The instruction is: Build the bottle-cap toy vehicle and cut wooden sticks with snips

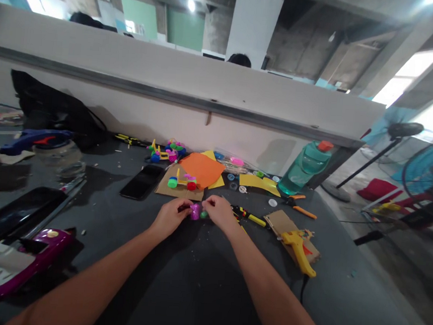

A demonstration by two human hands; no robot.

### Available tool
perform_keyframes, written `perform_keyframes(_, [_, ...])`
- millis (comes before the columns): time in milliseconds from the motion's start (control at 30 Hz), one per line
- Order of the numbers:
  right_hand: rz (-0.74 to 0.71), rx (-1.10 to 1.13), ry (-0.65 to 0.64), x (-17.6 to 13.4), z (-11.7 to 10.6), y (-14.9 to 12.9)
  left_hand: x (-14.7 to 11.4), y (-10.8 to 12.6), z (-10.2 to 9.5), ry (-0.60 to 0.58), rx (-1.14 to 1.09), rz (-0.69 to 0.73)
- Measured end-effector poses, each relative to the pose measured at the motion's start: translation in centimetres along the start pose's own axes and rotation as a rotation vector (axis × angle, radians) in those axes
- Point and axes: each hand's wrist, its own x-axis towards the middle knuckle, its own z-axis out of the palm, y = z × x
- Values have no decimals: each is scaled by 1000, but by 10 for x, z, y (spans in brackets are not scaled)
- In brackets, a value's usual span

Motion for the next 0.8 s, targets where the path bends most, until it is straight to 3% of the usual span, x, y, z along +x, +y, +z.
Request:
perform_keyframes(400, [21,15,-111,21,5,-17,2,1,-9,138,115,28])
perform_keyframes(800, [-5,23,-136,11,0,-24,2,3,-9,120,142,59])
